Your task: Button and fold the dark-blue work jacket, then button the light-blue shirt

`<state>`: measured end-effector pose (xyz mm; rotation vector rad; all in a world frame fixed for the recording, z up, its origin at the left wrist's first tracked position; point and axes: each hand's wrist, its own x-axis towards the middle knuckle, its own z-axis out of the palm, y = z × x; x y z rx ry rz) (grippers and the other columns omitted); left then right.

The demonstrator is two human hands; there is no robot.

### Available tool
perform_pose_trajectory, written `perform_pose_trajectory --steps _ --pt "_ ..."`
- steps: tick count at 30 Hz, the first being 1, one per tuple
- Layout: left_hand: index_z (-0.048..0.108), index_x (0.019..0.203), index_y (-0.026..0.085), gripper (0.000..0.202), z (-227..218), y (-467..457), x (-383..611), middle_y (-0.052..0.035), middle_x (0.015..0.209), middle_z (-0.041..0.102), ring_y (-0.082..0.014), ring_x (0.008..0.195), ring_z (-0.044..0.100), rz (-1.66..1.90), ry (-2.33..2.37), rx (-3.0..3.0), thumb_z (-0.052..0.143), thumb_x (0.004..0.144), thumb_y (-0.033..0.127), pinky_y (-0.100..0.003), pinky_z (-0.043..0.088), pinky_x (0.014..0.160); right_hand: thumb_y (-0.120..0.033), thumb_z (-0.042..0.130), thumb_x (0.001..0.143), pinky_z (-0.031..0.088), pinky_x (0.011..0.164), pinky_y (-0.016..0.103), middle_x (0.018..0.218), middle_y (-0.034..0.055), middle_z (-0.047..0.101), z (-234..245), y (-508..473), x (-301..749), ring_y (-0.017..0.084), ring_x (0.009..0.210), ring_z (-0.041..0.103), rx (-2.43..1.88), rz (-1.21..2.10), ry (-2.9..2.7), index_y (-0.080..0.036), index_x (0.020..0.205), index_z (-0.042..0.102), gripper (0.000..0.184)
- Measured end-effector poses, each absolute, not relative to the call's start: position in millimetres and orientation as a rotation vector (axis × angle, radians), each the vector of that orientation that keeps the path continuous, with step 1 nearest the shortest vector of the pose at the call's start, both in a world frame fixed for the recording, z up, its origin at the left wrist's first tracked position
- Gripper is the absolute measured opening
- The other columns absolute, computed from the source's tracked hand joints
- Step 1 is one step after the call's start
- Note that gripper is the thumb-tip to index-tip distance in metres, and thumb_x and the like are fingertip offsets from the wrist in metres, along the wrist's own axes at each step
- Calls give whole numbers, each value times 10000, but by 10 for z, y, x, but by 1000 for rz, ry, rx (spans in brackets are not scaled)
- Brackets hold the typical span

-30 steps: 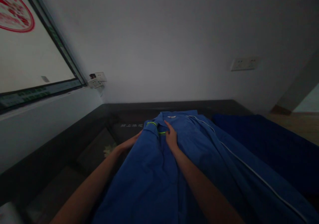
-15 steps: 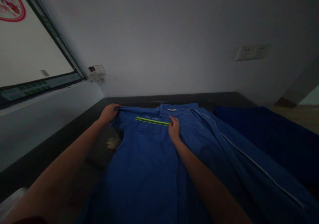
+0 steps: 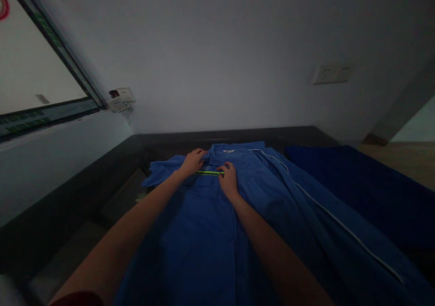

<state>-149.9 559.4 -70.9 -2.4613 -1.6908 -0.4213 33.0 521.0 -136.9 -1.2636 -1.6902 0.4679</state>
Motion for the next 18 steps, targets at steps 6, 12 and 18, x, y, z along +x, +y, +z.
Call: perform_pose_trajectory --steps 6,12,18 --pt "576 1185 239 436 -857 5903 -1152 -64 1334 443 -193 1162 507 -358 -1657 -2497 447 804 72 -309 416 998 -5 488 714 362 1005 382 1160 117 496 -1388 5236 323 237 1131 468 -1266 532 -1660 -172 878 689 309" --pt "635 1013 201 259 -952 6079 -1034 -81 1168 554 -196 982 598 -329 -1766 -2473 443 845 159 -299 479 869 1 481 703 357 1012 389 1183 108 474 -1399 5244 295 233 1123 464 -1261 535 -1638 -181 886 677 324" --pt "625 1052 175 282 -1062 6214 -847 -100 1081 592 -200 977 601 -355 -1787 -2473 452 837 120 -303 462 880 -3 472 704 366 997 392 1150 102 476 -1412 5261 296 230 1097 467 -1244 519 -1594 -189 905 671 339"
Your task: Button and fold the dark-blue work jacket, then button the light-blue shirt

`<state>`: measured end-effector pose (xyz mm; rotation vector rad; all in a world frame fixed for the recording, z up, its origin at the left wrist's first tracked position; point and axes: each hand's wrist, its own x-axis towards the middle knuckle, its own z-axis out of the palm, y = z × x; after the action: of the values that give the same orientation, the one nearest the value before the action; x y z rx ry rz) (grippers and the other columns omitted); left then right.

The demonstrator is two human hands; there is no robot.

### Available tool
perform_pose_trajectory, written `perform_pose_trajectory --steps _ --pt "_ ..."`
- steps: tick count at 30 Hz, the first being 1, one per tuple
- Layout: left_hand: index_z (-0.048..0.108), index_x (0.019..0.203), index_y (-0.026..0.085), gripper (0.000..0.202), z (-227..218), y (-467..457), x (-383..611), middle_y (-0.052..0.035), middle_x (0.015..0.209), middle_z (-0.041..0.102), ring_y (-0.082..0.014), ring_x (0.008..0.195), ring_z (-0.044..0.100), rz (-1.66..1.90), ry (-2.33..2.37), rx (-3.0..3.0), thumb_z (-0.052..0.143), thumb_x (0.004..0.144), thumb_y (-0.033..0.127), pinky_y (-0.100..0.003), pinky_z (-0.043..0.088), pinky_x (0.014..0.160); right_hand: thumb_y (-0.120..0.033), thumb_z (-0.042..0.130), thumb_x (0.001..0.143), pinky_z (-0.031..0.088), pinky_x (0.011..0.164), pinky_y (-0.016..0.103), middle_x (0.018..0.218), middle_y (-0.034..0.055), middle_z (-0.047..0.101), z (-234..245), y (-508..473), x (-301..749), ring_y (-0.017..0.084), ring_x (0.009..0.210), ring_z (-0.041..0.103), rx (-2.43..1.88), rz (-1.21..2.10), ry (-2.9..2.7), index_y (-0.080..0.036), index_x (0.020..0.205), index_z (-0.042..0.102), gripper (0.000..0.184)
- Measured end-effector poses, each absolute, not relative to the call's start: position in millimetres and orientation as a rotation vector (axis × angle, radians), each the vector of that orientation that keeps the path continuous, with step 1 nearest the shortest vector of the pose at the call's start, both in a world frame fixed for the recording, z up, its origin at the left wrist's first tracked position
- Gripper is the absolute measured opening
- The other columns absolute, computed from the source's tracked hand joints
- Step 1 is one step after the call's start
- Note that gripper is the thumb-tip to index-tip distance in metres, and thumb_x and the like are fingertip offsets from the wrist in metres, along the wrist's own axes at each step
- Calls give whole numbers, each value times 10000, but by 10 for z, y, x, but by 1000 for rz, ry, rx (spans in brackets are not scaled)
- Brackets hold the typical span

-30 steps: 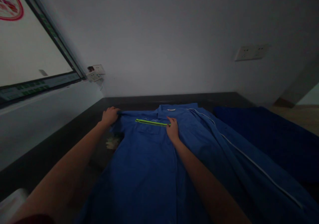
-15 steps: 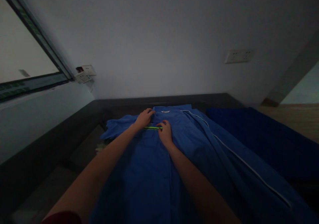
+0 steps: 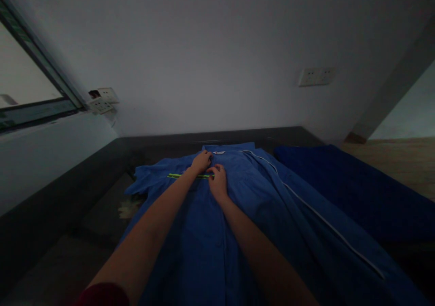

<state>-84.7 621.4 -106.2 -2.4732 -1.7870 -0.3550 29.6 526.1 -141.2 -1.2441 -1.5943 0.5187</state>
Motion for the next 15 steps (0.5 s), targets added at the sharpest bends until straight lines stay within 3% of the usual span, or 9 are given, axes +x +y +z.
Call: perform_pose_trajectory --steps 6,11,15 --pt "493 1255 180 381 -1044 5974 -909 -116 1262 507 -218 1116 535 -530 -1784 -2381 433 879 191 -334 416 947 0 473 697 366 990 390 1089 93 492 -1414 5274 305 230 1065 462 -1236 485 -1579 -195 897 674 344" --pt "539 1181 220 356 -943 5592 -1382 -74 1202 562 -224 1119 527 -648 -1787 -2185 437 846 153 -379 364 995 -8 494 701 362 986 382 1109 101 479 -1397 5252 308 238 1084 443 -1252 486 -1638 -192 889 683 324" --pt "566 1151 219 343 -884 5346 -2057 -93 1183 577 -263 1124 518 -580 -2027 -1978 472 822 192 -404 392 966 -9 492 703 353 993 384 1113 98 470 -1392 5237 313 234 1088 437 -1246 479 -1659 -195 883 684 322"
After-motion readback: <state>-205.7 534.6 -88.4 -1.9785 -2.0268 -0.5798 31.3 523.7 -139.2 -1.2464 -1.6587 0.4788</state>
